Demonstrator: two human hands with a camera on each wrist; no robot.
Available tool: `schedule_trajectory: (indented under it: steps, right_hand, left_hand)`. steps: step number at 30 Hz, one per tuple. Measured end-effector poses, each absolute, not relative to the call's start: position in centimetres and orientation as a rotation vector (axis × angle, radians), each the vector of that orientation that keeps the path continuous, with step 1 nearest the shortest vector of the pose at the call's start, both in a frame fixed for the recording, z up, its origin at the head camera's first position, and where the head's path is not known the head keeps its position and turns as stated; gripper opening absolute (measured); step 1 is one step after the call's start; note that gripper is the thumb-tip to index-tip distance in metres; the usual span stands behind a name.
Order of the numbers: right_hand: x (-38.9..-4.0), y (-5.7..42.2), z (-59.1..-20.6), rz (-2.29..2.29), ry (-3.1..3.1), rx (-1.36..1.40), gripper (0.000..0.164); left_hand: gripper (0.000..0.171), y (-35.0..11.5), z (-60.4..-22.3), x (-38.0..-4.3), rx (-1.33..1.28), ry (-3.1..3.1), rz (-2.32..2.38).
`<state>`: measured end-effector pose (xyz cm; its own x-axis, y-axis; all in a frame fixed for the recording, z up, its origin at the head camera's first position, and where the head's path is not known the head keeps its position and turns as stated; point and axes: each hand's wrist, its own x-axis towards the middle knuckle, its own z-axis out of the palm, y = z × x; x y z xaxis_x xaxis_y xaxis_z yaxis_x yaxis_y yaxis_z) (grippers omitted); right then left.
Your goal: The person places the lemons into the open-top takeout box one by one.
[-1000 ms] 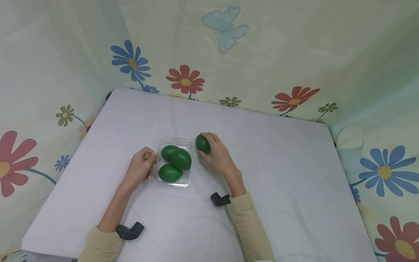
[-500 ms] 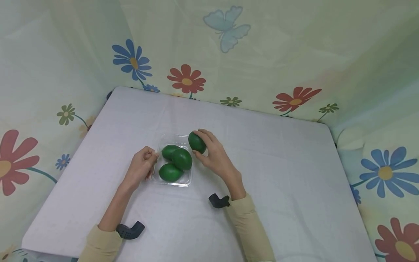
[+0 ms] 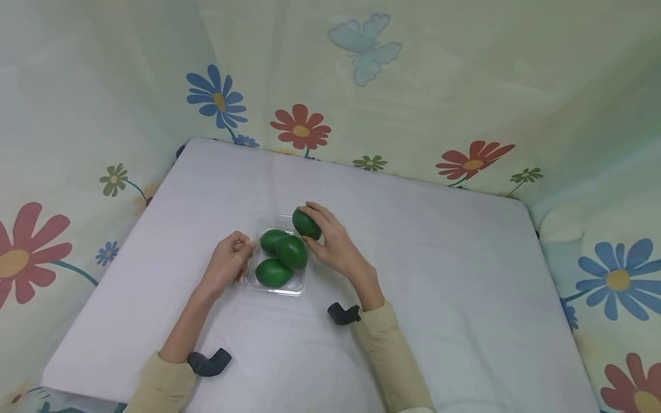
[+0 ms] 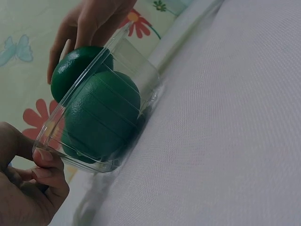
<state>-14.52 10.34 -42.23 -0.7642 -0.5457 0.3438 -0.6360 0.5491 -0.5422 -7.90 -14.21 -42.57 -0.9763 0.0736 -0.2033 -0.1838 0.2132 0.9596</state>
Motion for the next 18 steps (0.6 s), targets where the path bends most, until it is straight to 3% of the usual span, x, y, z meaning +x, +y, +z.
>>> schedule_trajectory:
  steps: [9, 18]
  right_hand:
    - [-15.3, 10.2, -41.5, 0.996, -2.804, 1.111, 0.056]
    - [-15.3, 10.7, -41.6, 0.956, -2.952, 1.083, 0.049]
  left_hand:
    - [0.017, -14.1, -42.8, -8.4, -0.088, 2.26, 1.857]
    - [0.019, -13.9, -46.6, -10.2, -0.044, 2.284, 1.797]
